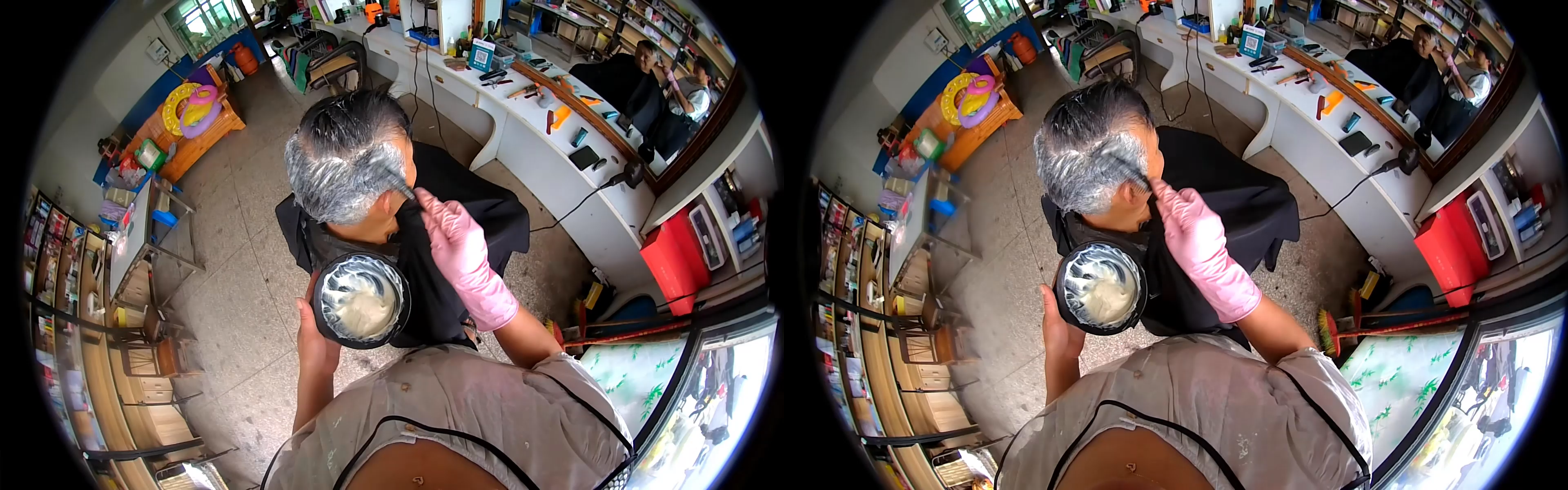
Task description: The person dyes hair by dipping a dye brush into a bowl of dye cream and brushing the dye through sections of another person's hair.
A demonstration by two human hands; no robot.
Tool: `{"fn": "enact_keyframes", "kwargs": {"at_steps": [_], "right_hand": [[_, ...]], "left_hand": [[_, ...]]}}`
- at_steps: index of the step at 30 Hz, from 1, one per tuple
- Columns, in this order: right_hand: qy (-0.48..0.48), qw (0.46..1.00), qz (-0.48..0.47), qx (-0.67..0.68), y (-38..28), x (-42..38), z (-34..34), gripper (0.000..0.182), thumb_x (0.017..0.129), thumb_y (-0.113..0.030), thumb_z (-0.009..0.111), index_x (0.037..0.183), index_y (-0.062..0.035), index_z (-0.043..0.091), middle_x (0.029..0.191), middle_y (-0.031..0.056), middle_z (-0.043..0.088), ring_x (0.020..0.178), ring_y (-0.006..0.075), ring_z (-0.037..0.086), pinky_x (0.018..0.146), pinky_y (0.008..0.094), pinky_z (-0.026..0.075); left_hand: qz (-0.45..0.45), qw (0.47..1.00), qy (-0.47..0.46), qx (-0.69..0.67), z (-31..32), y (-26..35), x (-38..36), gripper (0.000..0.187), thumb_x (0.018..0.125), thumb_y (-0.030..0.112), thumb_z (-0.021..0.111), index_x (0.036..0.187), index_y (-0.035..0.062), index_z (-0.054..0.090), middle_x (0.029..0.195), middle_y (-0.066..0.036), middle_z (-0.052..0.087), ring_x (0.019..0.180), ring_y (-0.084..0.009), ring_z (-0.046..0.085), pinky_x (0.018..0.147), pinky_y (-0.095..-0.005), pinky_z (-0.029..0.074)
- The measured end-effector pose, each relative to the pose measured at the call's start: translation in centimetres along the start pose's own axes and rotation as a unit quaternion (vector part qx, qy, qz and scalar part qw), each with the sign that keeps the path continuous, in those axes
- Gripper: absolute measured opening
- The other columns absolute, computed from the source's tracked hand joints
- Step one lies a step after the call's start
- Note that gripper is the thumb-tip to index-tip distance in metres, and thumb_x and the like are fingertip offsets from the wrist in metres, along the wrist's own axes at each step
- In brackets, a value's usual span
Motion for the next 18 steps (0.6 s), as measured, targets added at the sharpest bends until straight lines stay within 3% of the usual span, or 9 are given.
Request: {"fn": "enact_keyframes", "kwargs": {"at_steps": [2,6,9,11,12,13,15,17,18], "right_hand": [[0.052,0.998,-0.013,0.031,1.4,0.9,0.0,0.035,0.082,0.007,0.058,0.116,-0.0024,0.061,0.077,0.0048,0.056,0.065,0.0129,0.053,0.064,0.0221,0.046],[-0.001,0.999,0.032,-0.035,1.2,-0.1,0.5,0.038,0.082,0.006,0.059,0.118,-0.0038,0.06,0.075,0.0063,0.055,0.064,0.0162,0.052,0.062,0.0225,0.045],[0.012,0.999,-0.041,0.027,0.8,-1.7,1.1,0.038,0.083,0.006,0.058,0.119,-0.0037,0.059,0.075,0.005,0.055,0.064,0.0136,0.052,0.062,0.0214,0.045],[0.035,0.997,0.037,0.06,1.0,-1.1,0.6,0.035,0.083,0.004,0.06,0.117,-0.0056,0.061,0.076,0.008,0.057,0.061,0.0156,0.054,0.06,0.0236,0.047],[0.05,0.994,0.048,0.09,2.2,-0.7,0.8,0.035,0.084,0.004,0.059,0.118,-0.0031,0.06,0.074,0.0059,0.055,0.062,0.013,0.053,0.062,0.0224,0.046],[0.027,0.984,0.126,0.123,3.3,-0.8,1.3,0.034,0.084,0.004,0.058,0.118,-0.0013,0.059,0.073,0.0047,0.054,0.063,0.0109,0.051,0.062,0.0214,0.045],[0.016,0.969,0.148,0.197,4.2,-1.8,2.9,0.034,0.086,0.002,0.058,0.119,-0.0009,0.058,0.075,0.0027,0.053,0.064,0.0083,0.049,0.061,0.02,0.045],[0.005,0.974,0.075,0.212,2.1,-2.8,3.1,0.029,0.09,0.002,0.053,0.119,0.0012,0.057,0.079,-0.0024,0.051,0.065,0.0059,0.047,0.061,0.0182,0.043],[-0.015,0.953,0.074,0.294,2.0,-3.4,3.4,0.033,0.089,0.004,0.053,0.121,0.001,0.055,0.086,-0.0009,0.053,0.069,0.0051,0.047,0.063,0.017,0.042]], "left_hand": [[0.013,1.0,-0.013,0.011,0.0,0.1,0.0,0.066,0.096,0.052,0.023,0.138,0.0027,0.032,0.137,-0.013,0.043,0.125,-0.026,0.042,0.105,-0.0398,0.033],[-0.002,1.0,-0.006,0.003,0.1,0.3,-0.1,0.066,0.096,0.052,0.023,0.138,0.0024,0.032,0.137,-0.013,0.043,0.125,-0.026,0.042,0.105,-0.0396,0.032],[0.004,1.0,-0.013,0.005,-0.3,0.1,0.0,0.066,0.096,0.052,0.024,0.138,0.0026,0.032,0.137,-0.012,0.042,0.125,-0.026,0.042,0.105,-0.0396,0.033],[0.001,0.999,-0.043,0.033,-0.6,0.2,0.1,0.075,0.093,0.057,0.028,0.143,0.0027,0.019,0.141,-0.013,0.035,0.129,-0.025,0.036,0.107,-0.0388,0.029],[0.001,0.999,-0.041,0.033,-0.6,0.2,0.0,0.075,0.093,0.057,0.028,0.143,0.0027,0.019,0.141,-0.013,0.035,0.129,-0.025,0.036,0.107,-0.0388,0.029],[-0.001,0.999,-0.043,0.029,-0.6,0.2,0.0,0.075,0.093,0.057,0.028,0.143,0.0026,0.019,0.141,-0.013,0.035,0.129,-0.0249,0.036,0.107,-0.0386,0.029],[0.001,0.999,-0.044,0.024,-0.5,0.3,0.0,0.075,0.093,0.057,0.028,0.143,0.0024,0.019,0.142,-0.013,0.035,0.129,-0.0248,0.036,0.107,-0.0385,0.029],[0.009,0.999,-0.042,0.032,-0.5,0.2,0.0,0.076,0.092,0.058,0.028,0.143,0.002,0.018,0.141,-0.013,0.035,0.129,-0.0247,0.036,0.107,-0.0382,0.029],[0.01,0.999,-0.039,0.031,-0.4,0.3,-0.1,0.076,0.092,0.058,0.028,0.143,0.002,0.018,0.141,-0.013,0.035,0.129,-0.0247,0.036,0.107,-0.0382,0.029]]}}
Point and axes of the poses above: each hand's wrist, its own x-axis towards the middle knuckle, its own z-axis out of the palm, y = z × x, the point moved 1 cm from there along x, towards the middle knuckle
